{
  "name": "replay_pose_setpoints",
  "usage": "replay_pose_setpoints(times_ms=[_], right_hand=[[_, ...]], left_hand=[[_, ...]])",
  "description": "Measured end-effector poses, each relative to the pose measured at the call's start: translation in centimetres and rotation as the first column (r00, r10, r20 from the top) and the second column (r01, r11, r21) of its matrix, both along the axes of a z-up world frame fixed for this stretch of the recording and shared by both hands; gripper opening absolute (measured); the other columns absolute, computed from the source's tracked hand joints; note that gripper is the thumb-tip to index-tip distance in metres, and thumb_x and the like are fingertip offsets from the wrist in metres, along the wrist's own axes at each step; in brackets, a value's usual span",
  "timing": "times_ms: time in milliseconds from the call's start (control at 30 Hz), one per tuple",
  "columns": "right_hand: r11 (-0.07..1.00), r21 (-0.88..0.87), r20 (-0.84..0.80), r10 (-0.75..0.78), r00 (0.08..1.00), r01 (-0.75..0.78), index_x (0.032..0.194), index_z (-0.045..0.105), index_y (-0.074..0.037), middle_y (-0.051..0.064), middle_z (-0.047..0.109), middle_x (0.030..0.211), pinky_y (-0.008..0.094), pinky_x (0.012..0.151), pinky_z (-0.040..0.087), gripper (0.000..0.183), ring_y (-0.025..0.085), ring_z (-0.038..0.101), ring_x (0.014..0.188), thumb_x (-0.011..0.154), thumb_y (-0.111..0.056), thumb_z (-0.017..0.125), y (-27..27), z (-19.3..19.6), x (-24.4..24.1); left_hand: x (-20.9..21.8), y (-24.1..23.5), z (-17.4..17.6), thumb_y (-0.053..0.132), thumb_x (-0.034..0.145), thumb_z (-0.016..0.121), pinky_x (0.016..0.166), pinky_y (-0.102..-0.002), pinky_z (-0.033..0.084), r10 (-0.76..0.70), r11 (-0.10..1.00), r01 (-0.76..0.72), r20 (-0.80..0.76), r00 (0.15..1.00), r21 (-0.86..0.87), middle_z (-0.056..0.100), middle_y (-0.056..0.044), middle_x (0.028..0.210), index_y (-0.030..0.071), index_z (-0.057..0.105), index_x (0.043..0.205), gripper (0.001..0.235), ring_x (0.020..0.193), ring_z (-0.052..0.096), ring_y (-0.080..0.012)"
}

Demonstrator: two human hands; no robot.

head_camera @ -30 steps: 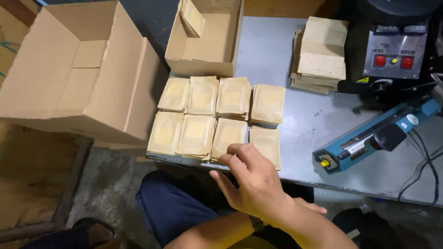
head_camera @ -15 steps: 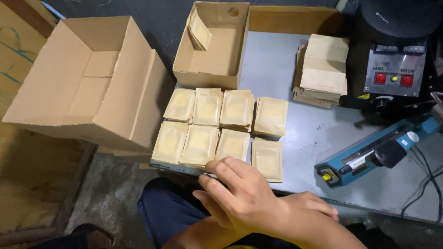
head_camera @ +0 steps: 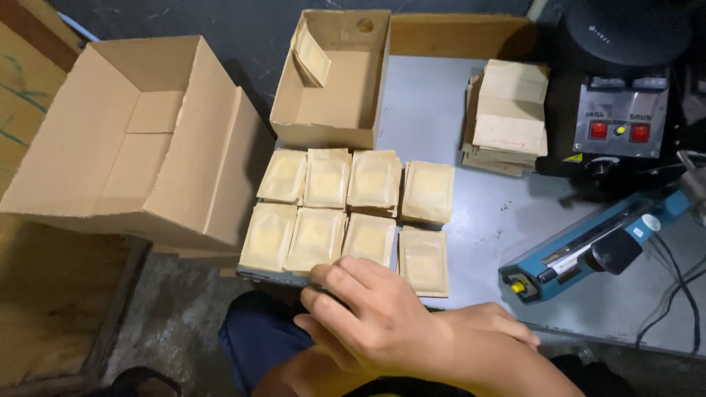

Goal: Using a manual heat sealer to seal individual coffee packets and then stacking them neatly.

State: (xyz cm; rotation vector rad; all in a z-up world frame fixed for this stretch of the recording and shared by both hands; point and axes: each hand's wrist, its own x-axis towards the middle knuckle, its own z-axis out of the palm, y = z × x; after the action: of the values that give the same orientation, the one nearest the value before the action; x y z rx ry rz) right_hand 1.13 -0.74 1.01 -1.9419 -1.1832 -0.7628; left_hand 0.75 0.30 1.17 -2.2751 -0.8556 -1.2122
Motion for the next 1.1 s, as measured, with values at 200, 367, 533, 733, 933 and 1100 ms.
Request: replay_pose_setpoints(times_ms=[200,367,533,733,933,1100], right_hand=[[1.000,-0.009,-0.003,0.025,1.000,-0.025,0.096,0.059,0.005,0.021,0.058,0.097,0.039,0.060,0.040,0.020,0.032,0.049,0.070,0.105,-0.013,0.056,0.1,0.5,0.1],[0.998,0.001,-0.010,0.057,0.998,-0.057,0.095,0.060,0.005,0.021,0.058,0.097,0.039,0.060,0.039,0.020,0.031,0.049,0.070,0.106,-0.012,0.056,0.1,1.0,-0.2],[0.996,0.011,0.041,0.083,0.996,-0.084,0.093,0.061,0.005,0.021,0.061,0.097,0.038,0.059,0.040,0.020,0.030,0.052,0.068,0.105,-0.010,0.058,-0.7,0.6,0.2],[0.972,0.185,-0.109,-0.125,0.986,0.144,0.095,0.067,-0.001,0.018,0.065,0.094,0.046,0.068,0.053,0.027,0.033,0.066,0.076,0.093,-0.028,0.068,-5.0,-3.5,1.1],[0.819,0.286,-0.150,-0.474,0.868,0.497,0.086,0.065,0.002,0.017,0.067,0.084,0.026,0.054,0.046,0.007,0.023,0.064,0.072,0.089,-0.004,0.065,-8.5,-6.3,1.7],[0.756,0.295,-0.301,-0.507,0.808,0.585,0.085,0.065,0.000,0.015,0.065,0.081,0.024,0.055,0.044,0.011,0.018,0.056,0.065,0.092,-0.008,0.064,-9.6,-8.8,2.0]], left_hand=[[-0.1,-0.1,-0.5,-0.001,0.107,0.037,0.083,-0.035,0.053,0.035,0.997,-0.030,0.072,0.997,-0.074,0.065,-0.010,0.095,0.005,0.059,0.078,0.036,0.087,0.063,-0.0260],[-4.8,1.2,-5.3,0.002,0.102,0.044,0.080,-0.032,0.051,-0.464,0.760,0.350,-0.079,0.882,-0.547,0.064,-0.007,0.094,0.007,0.060,0.081,0.027,0.086,0.060,-0.0213],[-4.4,1.7,-9.7,0.005,0.097,0.051,0.077,-0.028,0.049,-0.894,0.053,0.357,0.115,0.432,-0.933,0.061,-0.002,0.092,0.009,0.061,0.085,0.016,0.085,0.057,-0.0153],[5.6,4.1,-13.1,0.010,0.090,0.060,0.073,-0.023,0.045,-0.739,-0.633,-0.257,0.669,-0.082,-0.730,0.058,0.004,0.090,0.012,0.062,0.089,0.003,0.084,0.052,-0.0081],[22.1,7.7,-10.5,0.033,0.099,0.065,0.053,-0.021,0.049,-0.623,-0.767,-0.120,0.776,-0.092,-0.630,0.062,0.000,0.069,0.014,0.067,0.089,0.022,0.060,0.058,-0.0067],[35.0,8.9,-8.1,0.014,0.091,0.057,0.057,-0.022,0.050,-0.729,-0.405,0.232,0.465,0.501,-0.885,0.070,-0.002,0.085,0.008,0.074,0.109,0.026,0.069,0.063,-0.0099]])
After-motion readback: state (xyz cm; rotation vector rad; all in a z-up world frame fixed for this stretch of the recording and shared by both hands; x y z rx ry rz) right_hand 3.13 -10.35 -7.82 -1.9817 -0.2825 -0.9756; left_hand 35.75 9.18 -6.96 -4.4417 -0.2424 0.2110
